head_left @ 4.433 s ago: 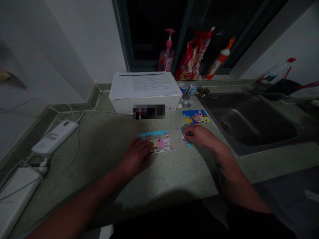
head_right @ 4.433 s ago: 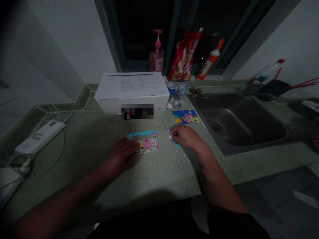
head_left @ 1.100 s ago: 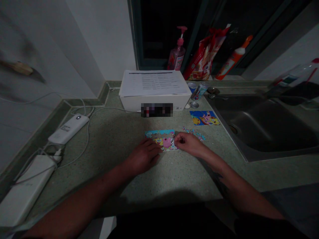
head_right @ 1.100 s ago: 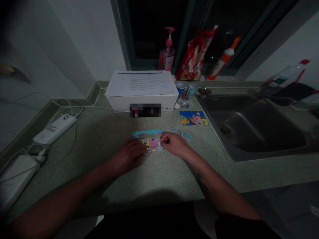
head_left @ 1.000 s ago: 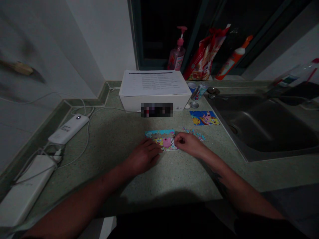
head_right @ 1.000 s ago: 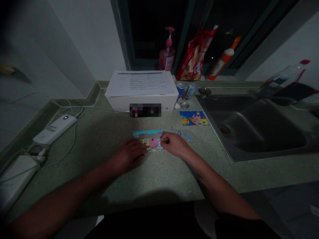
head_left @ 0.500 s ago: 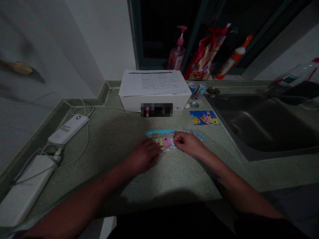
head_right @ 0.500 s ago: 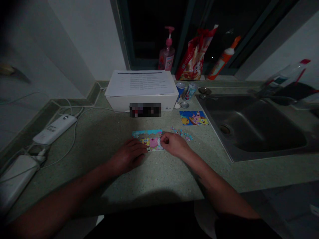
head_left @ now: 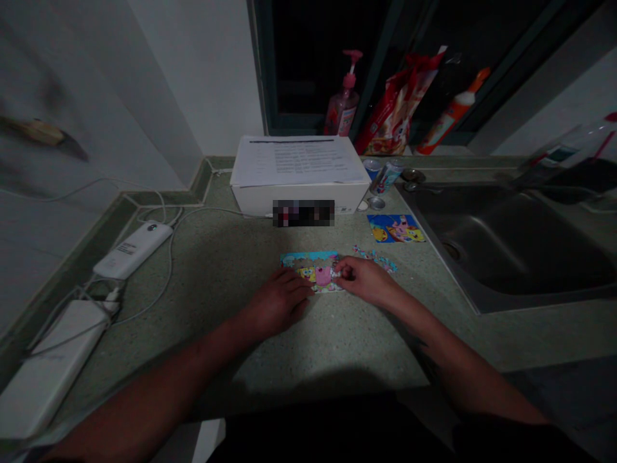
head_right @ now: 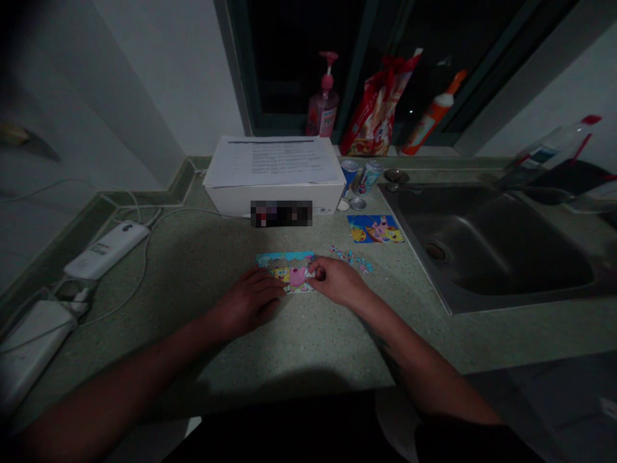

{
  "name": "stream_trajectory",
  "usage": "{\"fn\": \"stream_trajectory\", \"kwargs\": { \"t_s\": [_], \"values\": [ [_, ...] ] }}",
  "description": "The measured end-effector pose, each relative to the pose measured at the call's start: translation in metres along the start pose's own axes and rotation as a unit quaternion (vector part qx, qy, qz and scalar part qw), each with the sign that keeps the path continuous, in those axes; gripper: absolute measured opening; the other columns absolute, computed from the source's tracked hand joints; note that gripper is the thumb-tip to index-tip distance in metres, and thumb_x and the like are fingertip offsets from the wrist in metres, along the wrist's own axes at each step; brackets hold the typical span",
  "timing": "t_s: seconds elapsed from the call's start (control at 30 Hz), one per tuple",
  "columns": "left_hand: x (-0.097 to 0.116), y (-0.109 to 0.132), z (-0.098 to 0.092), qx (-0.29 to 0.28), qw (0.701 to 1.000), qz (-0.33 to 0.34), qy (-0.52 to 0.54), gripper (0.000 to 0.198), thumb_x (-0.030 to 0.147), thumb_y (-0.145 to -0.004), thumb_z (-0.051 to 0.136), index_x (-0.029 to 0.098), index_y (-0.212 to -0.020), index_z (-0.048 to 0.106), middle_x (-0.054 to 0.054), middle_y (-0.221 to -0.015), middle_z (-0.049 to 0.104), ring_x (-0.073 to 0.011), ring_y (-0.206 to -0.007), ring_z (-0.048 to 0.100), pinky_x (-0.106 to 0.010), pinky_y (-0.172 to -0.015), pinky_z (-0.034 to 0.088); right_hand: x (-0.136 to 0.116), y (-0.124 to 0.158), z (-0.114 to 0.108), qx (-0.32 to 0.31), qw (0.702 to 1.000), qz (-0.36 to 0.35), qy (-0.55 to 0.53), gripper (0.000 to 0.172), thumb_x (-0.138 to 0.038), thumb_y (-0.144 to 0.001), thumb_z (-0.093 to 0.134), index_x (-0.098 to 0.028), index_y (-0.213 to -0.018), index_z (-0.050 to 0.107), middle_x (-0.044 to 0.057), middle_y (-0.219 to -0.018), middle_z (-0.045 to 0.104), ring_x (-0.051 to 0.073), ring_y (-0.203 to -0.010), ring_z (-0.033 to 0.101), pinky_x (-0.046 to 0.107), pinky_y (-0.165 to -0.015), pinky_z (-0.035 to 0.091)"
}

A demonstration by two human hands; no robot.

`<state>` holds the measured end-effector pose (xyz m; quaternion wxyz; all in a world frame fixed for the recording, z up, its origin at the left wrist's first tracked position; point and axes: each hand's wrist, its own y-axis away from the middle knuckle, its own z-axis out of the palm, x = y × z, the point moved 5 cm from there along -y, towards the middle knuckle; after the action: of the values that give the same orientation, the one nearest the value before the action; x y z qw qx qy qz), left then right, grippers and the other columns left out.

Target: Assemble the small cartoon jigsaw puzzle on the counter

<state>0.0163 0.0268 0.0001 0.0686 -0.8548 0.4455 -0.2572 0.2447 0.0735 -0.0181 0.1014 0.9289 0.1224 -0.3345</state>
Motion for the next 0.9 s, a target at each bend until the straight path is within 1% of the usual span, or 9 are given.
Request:
{"fn": "stream_trajectory", "kwargs": {
  "t_s": [0.17, 0.33, 0.57, 0.77, 0.9],
  "values": [
    [-0.001, 0.0, 0.001, 0.005, 1.0, 0.003, 0.002, 0.018, 0.02, -0.104, 0.058, 0.023, -0.115, 0.072, -0.006, -0.119, 0.078, -0.0252, -0.111, 0.068, -0.048, -0.106, 0.05, -0.003, 0.0, -0.001, -0.005, 1.0, -0.005, -0.001, 0.012, -0.02, -0.084, 0.072, -0.024, -0.095, 0.073, -0.002, -0.074, 0.069, 0.016, -0.067, 0.064, 0.027, -0.062, 0.041],
    [0.001, 0.0, 0.0, 0.005, 1.0, 0.006, 0.001, 0.017, 0.021, -0.104, 0.058, 0.021, -0.115, 0.071, -0.006, -0.12, 0.078, -0.0257, -0.112, 0.067, -0.048, -0.106, 0.051, -0.005, 0.001, -0.001, -0.013, 1.0, -0.005, 0.01, 0.009, -0.023, -0.087, 0.071, -0.024, -0.096, 0.073, -0.002, -0.074, 0.069, 0.016, -0.066, 0.064, 0.028, -0.062, 0.041],
    [0.002, -0.001, -0.001, 0.013, 1.0, 0.01, -0.004, 0.015, 0.019, -0.103, 0.059, 0.02, -0.113, 0.07, -0.005, -0.119, 0.079, -0.0253, -0.109, 0.069, -0.048, -0.105, 0.051, -0.008, 0.001, -0.003, -0.005, 1.0, -0.012, 0.019, 0.011, -0.021, -0.088, 0.07, -0.025, -0.098, 0.074, -0.001, -0.075, 0.07, 0.016, -0.066, 0.063, 0.028, -0.062, 0.041],
    [0.001, 0.0, -0.001, 0.01, 1.0, 0.004, 0.0, 0.015, 0.019, -0.102, 0.06, 0.021, -0.113, 0.071, -0.005, -0.118, 0.079, -0.0257, -0.11, 0.069, -0.049, -0.105, 0.051, -0.012, 0.003, -0.007, 0.004, 1.0, -0.023, 0.016, 0.012, -0.024, -0.092, 0.069, -0.024, -0.101, 0.076, 0.0, -0.076, 0.072, 0.016, -0.067, 0.064, 0.029, -0.063, 0.043],
    [0.001, 0.0, -0.001, 0.007, 1.0, 0.002, 0.002, 0.016, 0.019, -0.103, 0.059, 0.022, -0.113, 0.071, -0.005, -0.118, 0.078, -0.0255, -0.111, 0.069, -0.049, -0.105, 0.051, -0.013, 0.003, -0.007, 0.001, 0.999, -0.041, 0.017, 0.016, -0.019, -0.089, 0.071, -0.025, -0.102, 0.077, 0.0, -0.08, 0.072, 0.016, -0.069, 0.064, 0.029, -0.065, 0.043]
  ]
}}
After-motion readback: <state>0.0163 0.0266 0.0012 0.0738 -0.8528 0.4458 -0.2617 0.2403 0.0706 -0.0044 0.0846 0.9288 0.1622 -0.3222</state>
